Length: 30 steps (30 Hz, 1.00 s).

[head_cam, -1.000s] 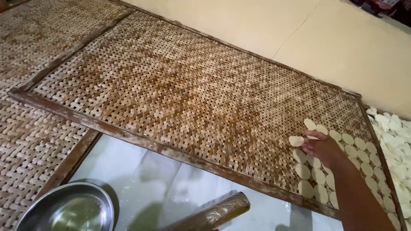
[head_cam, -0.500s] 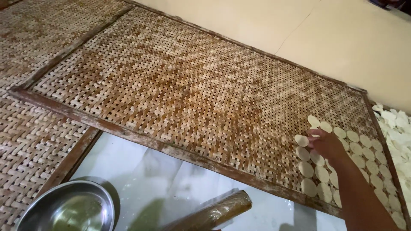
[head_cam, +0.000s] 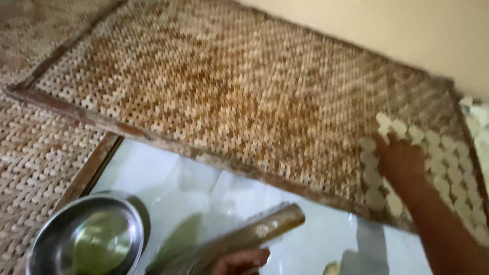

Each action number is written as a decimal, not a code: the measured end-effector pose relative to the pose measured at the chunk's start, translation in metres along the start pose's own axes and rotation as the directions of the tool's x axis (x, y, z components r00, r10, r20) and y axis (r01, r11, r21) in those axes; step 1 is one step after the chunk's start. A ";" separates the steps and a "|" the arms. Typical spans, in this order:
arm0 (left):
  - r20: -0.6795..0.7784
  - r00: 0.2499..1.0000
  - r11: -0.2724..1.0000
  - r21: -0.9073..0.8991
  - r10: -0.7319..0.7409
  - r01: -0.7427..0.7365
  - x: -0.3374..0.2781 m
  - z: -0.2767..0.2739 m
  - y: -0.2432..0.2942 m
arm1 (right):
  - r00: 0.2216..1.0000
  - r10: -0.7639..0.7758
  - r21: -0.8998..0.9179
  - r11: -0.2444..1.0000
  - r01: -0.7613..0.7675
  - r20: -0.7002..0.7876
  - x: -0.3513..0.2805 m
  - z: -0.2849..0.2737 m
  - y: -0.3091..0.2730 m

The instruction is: Rolling out small pieces of dough and arranging them on a woven tray for drying.

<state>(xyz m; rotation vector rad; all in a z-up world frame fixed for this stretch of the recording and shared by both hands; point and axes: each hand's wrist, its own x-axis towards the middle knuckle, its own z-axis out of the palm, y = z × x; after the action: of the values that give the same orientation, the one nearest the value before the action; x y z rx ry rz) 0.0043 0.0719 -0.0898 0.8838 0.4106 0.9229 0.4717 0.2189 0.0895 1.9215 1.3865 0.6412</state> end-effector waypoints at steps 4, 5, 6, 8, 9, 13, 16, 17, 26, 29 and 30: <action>-0.105 0.994 0.997 -0.054 0.045 -0.050 -0.013 0.039 0.061 | 0.995 0.076 0.448 0.893 -0.038 -0.068 -0.079 -0.076 0.001; -0.122 0.993 1.000 -0.013 -0.006 0.004 -0.013 0.039 0.057 | 0.991 0.075 0.663 0.738 -0.127 0.107 -0.101 -0.103 -0.001; -0.138 0.989 0.998 0.029 -0.050 0.054 -0.011 0.037 0.053 | 0.964 0.028 0.814 0.529 -0.240 0.266 -0.123 -0.130 -0.002; -0.130 0.979 0.986 -0.021 0.159 -0.163 -0.013 0.066 0.094 | 0.975 -0.042 0.794 0.589 -0.151 0.217 -0.160 -0.088 -0.016; -0.129 0.925 0.927 -0.072 0.359 -0.369 -0.014 0.080 0.115 | 0.978 -0.113 0.766 0.640 -0.062 0.174 -0.178 -0.067 -0.023; -0.138 0.987 0.996 -0.026 0.079 -0.083 -0.021 0.096 0.146 | 0.861 -0.227 0.828 0.463 -0.316 0.455 -0.263 -0.085 -0.067; -0.129 0.975 0.981 -0.052 0.178 -0.186 -0.023 0.101 0.148 | 0.901 -0.292 0.930 0.275 -0.244 0.322 -0.306 -0.068 -0.095; -0.101 0.989 0.993 -0.033 0.107 -0.110 -0.024 0.102 0.151 | 0.900 -0.348 0.936 0.321 -0.146 0.260 -0.313 -0.064 -0.102; -0.117 0.990 0.997 0.008 -0.076 0.077 -0.026 0.107 0.161 | 0.896 -0.444 0.897 0.404 0.180 0.021 -0.328 -0.048 -0.131; -0.129 0.987 0.995 -0.016 -0.096 0.095 -0.025 0.106 0.159 | 0.925 -0.347 0.867 0.401 0.295 -0.154 -0.329 -0.057 -0.140; -0.133 0.986 0.994 -0.032 -0.103 0.100 -0.025 0.106 0.158 | 0.930 -0.257 0.850 0.394 0.349 -0.263 -0.330 -0.063 -0.143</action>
<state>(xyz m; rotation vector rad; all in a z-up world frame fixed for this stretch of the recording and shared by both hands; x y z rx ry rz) -0.0225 0.0479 0.0988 0.7726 0.5540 0.8945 0.2346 -0.0502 0.0202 2.2603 2.3877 -0.3311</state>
